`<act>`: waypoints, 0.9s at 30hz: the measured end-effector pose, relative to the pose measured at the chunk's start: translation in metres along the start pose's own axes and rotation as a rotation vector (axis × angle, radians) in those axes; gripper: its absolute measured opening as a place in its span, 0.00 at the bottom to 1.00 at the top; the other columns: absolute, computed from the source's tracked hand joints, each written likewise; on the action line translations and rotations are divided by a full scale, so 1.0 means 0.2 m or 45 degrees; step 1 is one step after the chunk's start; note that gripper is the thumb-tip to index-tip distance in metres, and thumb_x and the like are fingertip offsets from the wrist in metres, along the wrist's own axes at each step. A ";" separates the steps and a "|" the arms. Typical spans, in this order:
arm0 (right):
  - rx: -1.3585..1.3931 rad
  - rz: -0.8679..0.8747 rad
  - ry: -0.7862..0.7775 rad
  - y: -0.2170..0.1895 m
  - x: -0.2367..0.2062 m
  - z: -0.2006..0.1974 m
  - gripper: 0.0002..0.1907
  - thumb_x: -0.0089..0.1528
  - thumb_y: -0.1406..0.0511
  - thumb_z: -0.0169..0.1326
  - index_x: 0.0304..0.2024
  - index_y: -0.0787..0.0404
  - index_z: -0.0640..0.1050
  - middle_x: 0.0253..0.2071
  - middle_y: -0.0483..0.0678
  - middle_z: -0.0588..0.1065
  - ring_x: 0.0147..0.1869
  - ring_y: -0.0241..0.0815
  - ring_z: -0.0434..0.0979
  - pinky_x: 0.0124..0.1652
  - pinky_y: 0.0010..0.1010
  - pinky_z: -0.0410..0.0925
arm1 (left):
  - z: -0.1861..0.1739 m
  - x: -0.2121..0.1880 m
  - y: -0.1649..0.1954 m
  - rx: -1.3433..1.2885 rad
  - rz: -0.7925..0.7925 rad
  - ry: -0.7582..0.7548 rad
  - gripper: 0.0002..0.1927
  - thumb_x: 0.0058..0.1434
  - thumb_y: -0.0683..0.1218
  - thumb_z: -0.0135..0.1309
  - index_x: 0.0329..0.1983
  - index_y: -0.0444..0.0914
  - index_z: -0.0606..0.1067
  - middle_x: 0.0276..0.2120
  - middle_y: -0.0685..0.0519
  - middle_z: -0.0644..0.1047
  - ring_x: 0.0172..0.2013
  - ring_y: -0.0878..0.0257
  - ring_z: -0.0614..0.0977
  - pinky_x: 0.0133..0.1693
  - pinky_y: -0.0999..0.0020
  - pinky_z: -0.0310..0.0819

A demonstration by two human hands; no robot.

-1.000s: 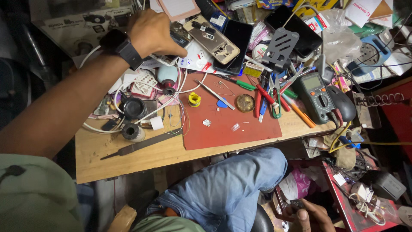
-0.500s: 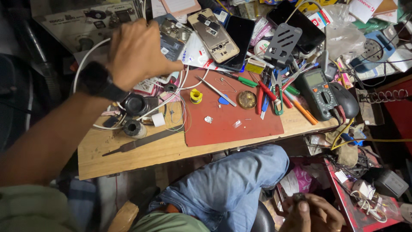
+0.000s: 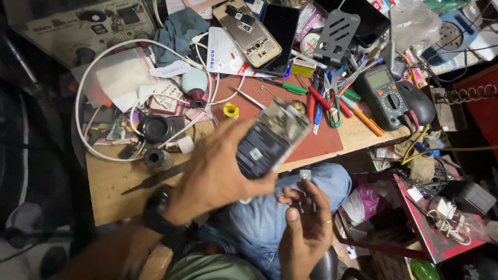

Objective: The person solders a small electronic component using a soldering iron and solder wire. They hold the component with one hand and apply heat and solder with the other, then briefly inspect the joint.

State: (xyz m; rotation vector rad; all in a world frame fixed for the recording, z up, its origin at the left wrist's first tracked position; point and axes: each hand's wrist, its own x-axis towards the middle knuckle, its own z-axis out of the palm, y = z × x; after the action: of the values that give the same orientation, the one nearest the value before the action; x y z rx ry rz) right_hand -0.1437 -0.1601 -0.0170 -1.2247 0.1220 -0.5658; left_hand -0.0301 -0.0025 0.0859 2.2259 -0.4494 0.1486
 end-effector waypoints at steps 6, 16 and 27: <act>0.188 -0.027 0.082 0.03 -0.07 0.06 0.39 0.59 0.77 0.60 0.71 0.75 0.60 0.70 0.61 0.63 0.67 0.52 0.73 0.63 0.40 0.71 | 0.20 -0.09 0.03 -0.288 0.045 0.108 0.45 0.46 0.52 0.71 0.65 0.32 0.67 0.52 0.40 0.77 0.52 0.47 0.81 0.53 0.54 0.75; 0.056 -0.005 0.237 0.01 -0.05 -0.02 0.44 0.55 0.84 0.57 0.74 0.73 0.62 0.68 0.59 0.65 0.57 0.43 0.73 0.48 0.27 0.72 | 0.39 -0.19 0.07 -1.224 -0.168 -0.011 0.47 0.52 0.43 0.70 0.71 0.32 0.58 0.56 0.46 0.77 0.55 0.62 0.80 0.56 0.65 0.77; -0.034 -0.043 -0.108 -0.17 0.14 -0.29 0.47 0.55 0.76 0.65 0.75 0.74 0.61 0.69 0.61 0.66 0.53 0.46 0.81 0.50 0.31 0.76 | 0.27 -0.19 -0.06 -1.764 -0.420 -0.590 0.26 0.61 0.36 0.63 0.62 0.30 0.70 0.52 0.49 0.79 0.52 0.66 0.80 0.57 0.67 0.76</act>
State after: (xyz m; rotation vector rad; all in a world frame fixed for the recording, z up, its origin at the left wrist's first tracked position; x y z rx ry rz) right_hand -0.1533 -0.2310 0.0002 -1.2766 0.0377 -0.5420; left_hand -0.0625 -0.0269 0.0332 0.9003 -0.2618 -0.6757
